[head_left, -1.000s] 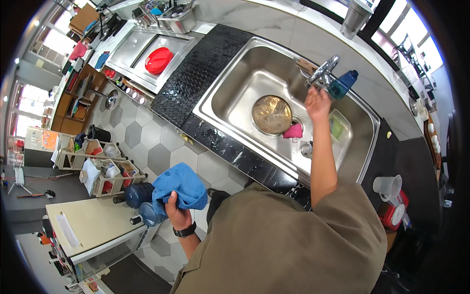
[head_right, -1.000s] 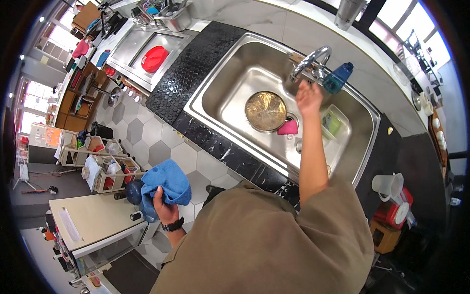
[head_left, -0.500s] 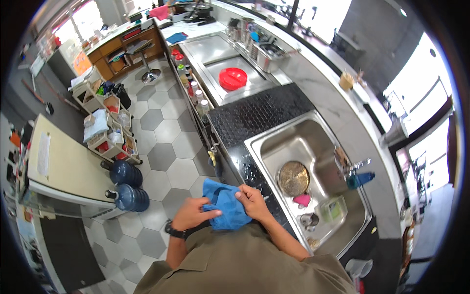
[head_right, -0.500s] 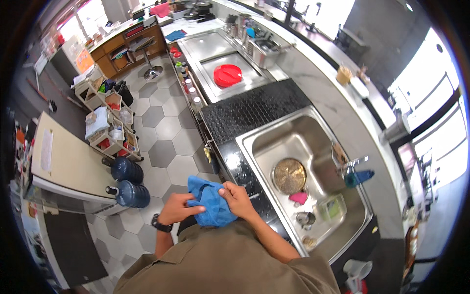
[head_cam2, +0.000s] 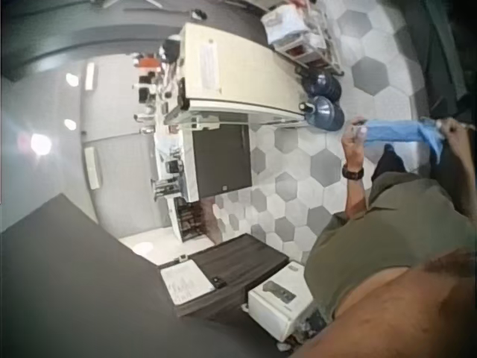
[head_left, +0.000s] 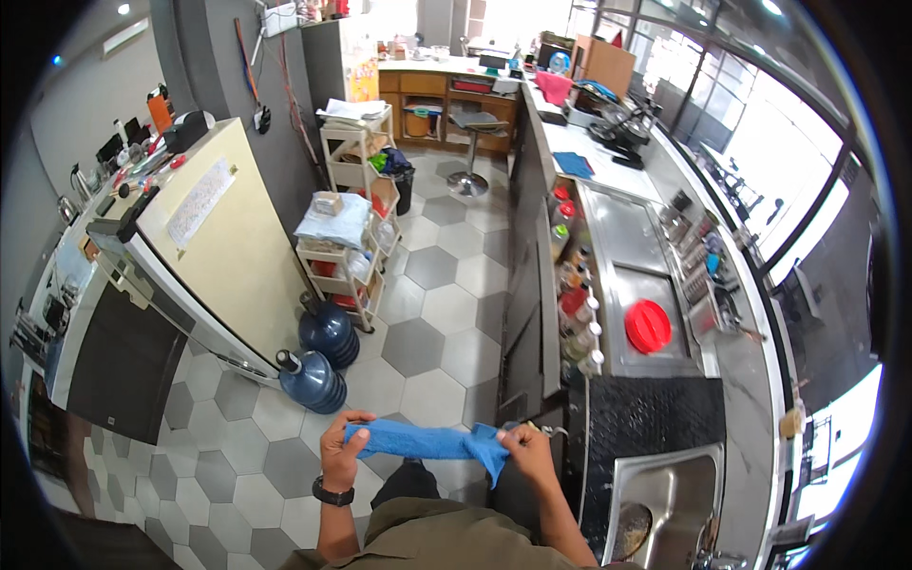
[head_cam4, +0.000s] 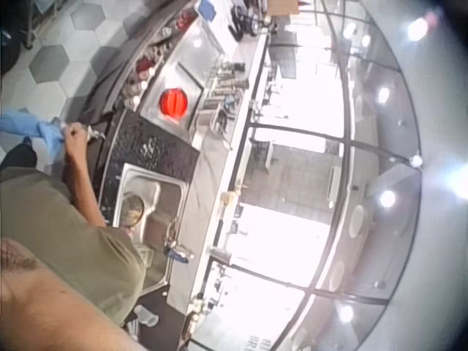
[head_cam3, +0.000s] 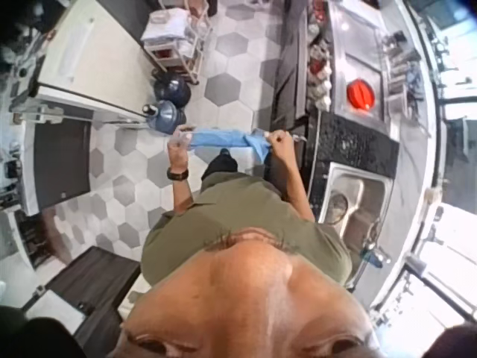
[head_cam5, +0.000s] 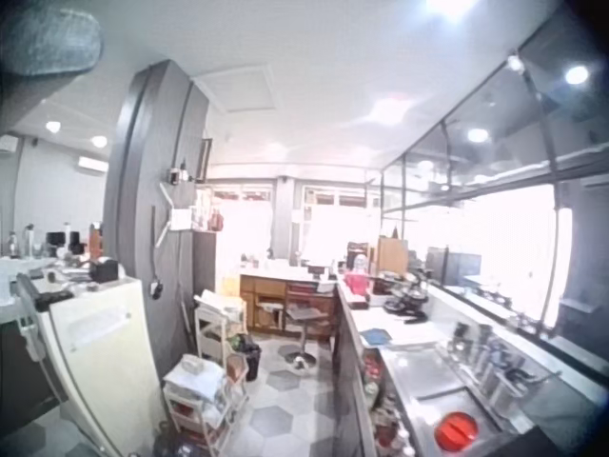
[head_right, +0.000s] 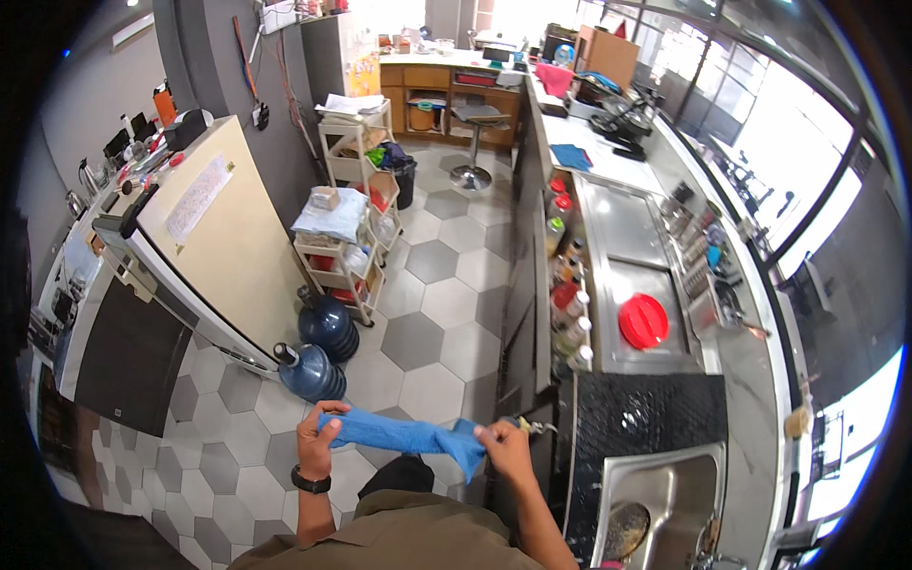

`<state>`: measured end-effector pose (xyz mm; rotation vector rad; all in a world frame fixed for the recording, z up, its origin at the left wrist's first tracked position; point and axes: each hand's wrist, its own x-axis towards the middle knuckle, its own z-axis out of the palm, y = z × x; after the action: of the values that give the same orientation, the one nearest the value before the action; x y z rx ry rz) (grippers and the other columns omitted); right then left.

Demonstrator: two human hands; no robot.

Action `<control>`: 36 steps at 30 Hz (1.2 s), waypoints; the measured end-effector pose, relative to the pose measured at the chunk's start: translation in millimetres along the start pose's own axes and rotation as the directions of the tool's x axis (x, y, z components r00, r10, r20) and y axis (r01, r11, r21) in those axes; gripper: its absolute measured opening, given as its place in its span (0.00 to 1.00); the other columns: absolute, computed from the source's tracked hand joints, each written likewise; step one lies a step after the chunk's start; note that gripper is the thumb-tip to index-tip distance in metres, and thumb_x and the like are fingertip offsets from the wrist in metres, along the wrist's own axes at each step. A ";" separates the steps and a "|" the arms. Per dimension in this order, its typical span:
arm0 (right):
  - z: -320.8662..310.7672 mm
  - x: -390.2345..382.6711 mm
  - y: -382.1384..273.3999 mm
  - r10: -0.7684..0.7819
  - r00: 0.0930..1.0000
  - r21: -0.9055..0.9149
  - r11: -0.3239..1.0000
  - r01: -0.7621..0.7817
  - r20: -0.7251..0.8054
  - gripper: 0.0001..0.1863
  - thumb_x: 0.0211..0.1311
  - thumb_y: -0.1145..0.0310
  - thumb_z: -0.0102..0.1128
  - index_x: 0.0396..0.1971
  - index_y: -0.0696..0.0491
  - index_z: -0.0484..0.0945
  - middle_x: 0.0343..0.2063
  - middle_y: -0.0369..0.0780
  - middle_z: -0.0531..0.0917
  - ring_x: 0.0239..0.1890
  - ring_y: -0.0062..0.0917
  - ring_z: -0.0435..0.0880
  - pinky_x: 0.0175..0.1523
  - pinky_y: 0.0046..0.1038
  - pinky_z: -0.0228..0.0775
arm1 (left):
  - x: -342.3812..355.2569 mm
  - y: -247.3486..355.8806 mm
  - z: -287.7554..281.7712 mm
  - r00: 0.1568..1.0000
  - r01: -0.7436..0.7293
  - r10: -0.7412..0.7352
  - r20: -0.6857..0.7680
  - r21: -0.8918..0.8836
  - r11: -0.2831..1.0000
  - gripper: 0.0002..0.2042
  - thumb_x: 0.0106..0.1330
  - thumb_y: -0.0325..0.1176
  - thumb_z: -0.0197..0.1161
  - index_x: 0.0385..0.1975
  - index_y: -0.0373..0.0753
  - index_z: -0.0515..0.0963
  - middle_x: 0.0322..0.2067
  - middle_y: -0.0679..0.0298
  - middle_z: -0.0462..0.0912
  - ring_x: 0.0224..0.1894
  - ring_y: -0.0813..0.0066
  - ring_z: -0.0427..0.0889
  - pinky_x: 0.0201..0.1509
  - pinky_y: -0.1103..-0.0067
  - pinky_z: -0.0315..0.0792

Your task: The person performs various maintenance tasks in a commercial kitchen. They wipe down a counter, pour water into a coffee urn, and retrieve tools from a cabinet. The person then uses a screwdriver to adjust a metal lid, likely for a coffee machine, and cleans the lid in the sink.

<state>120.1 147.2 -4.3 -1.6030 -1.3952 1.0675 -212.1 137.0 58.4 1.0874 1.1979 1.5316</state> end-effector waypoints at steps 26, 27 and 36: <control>277.6 321.0 -138.5 -0.017 -0.120 0.068 0.894 0.442 0.993 0.08 0.58 0.71 0.69 0.34 0.59 0.83 0.23 0.36 0.83 0.28 0.18 0.78 0.36 0.24 0.71 | 111.5 35.3 -108.2 0.855 0.221 0.003 -0.519 0.369 0.903 0.13 0.66 0.40 0.66 0.40 0.36 0.81 0.27 0.62 0.84 0.28 0.83 0.77 0.33 0.82 0.70; 300.3 319.1 -143.7 -0.019 -0.165 0.093 0.887 0.453 0.986 0.09 0.58 0.69 0.69 0.35 0.58 0.83 0.24 0.38 0.84 0.28 0.18 0.79 0.37 0.25 0.72 | 93.5 37.2 -119.8 0.801 0.268 -0.006 -0.599 0.351 0.897 0.13 0.67 0.40 0.66 0.40 0.36 0.81 0.26 0.63 0.83 0.27 0.83 0.76 0.32 0.82 0.69; 534.4 179.8 -185.8 -0.004 -0.003 0.005 0.970 0.243 1.000 0.13 0.64 0.63 0.63 0.39 0.58 0.83 0.28 0.33 0.82 0.32 0.18 0.79 0.41 0.24 0.71 | -42.7 36.0 -290.9 0.463 0.500 0.150 -0.874 0.396 0.770 0.14 0.68 0.44 0.63 0.37 0.37 0.79 0.17 0.59 0.75 0.19 0.69 0.74 0.25 0.72 0.66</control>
<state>-433.2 356.2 -54.8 -0.4467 -2.5320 2.2519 -487.9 29.7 45.0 0.3782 2.6221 1.5621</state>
